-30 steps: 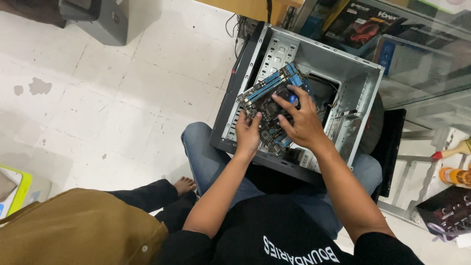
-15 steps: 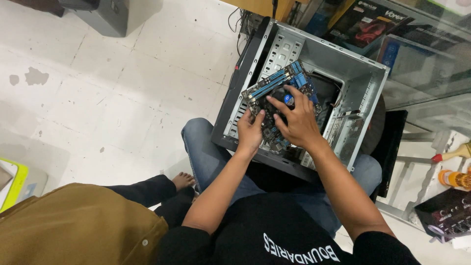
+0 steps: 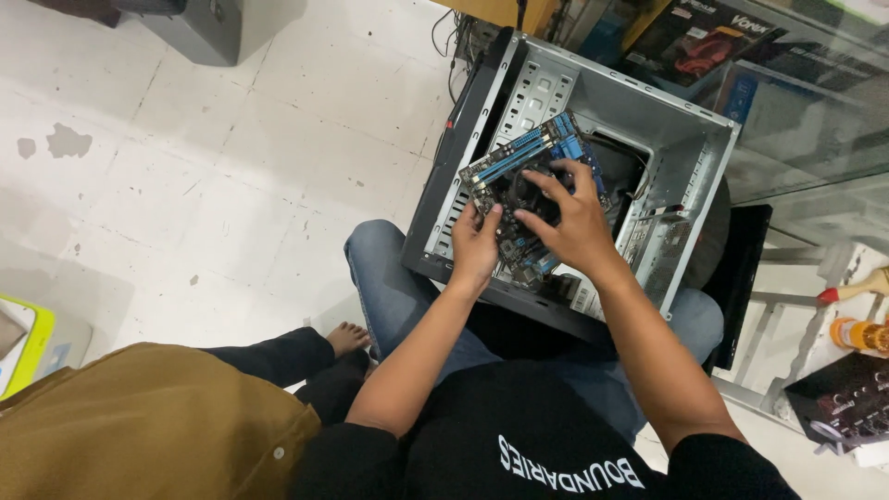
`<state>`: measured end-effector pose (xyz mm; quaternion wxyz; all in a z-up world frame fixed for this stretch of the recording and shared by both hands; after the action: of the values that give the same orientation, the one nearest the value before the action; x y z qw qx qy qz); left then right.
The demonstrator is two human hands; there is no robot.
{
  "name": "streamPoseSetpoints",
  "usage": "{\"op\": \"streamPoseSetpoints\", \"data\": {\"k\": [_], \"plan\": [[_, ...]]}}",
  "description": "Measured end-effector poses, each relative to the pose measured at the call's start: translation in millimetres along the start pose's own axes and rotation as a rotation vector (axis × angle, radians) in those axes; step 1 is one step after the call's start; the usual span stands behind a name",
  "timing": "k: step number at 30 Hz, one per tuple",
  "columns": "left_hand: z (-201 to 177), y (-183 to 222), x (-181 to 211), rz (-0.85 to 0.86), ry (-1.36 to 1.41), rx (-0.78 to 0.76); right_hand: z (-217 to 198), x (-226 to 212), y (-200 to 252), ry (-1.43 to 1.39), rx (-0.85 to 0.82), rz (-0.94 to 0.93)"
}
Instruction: A person performs a final component check on a computer motherboard, rotating it and inspecting the CPU fan and RAM modules.
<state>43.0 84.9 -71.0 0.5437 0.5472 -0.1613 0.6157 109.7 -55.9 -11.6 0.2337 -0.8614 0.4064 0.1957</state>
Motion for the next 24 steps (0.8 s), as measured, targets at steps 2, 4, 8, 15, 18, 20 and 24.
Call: {"op": "streamPoseSetpoints", "data": {"k": [2,4,8,15,18,20,24], "plan": [[0.2,1.4,3.6,-0.006,-0.002,0.000,1.2,9.5,-0.2,0.008,-0.014,-0.012],[0.4,1.7,4.1,-0.012,-0.003,0.000,1.5,13.8,-0.4,0.016,-0.028,-0.024],[0.4,0.9,1.5,-0.007,-0.030,-0.014,-2.5,3.3,-1.9,-0.007,0.000,-0.051],[7.5,16.6,31.2,-0.034,-0.043,-0.033,-4.6,-4.5,4.4,-0.006,-0.001,-0.040],[7.1,16.0,29.1,-0.042,-0.062,-0.036,0.2,1.0,6.6,0.004,-0.005,-0.023],[4.4,5.3,8.4,-0.021,-0.046,-0.024,-10.0,-7.6,5.9,-0.016,-0.019,-0.037],[0.7,-1.7,-5.3,0.005,-0.012,-0.002,-15.7,-9.2,14.8,0.007,0.041,-0.175]]}}
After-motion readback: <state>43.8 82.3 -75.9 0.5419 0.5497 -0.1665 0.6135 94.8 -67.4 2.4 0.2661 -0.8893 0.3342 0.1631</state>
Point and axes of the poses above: each hand's wrist, its own y-axis away from the middle knuckle, its own z-axis out of the palm, x = y × z, the point moved 1 cm from there along -y, towards the middle knuckle, and after that the axes turned 7 degrees about -z, right-handed, at the moved point
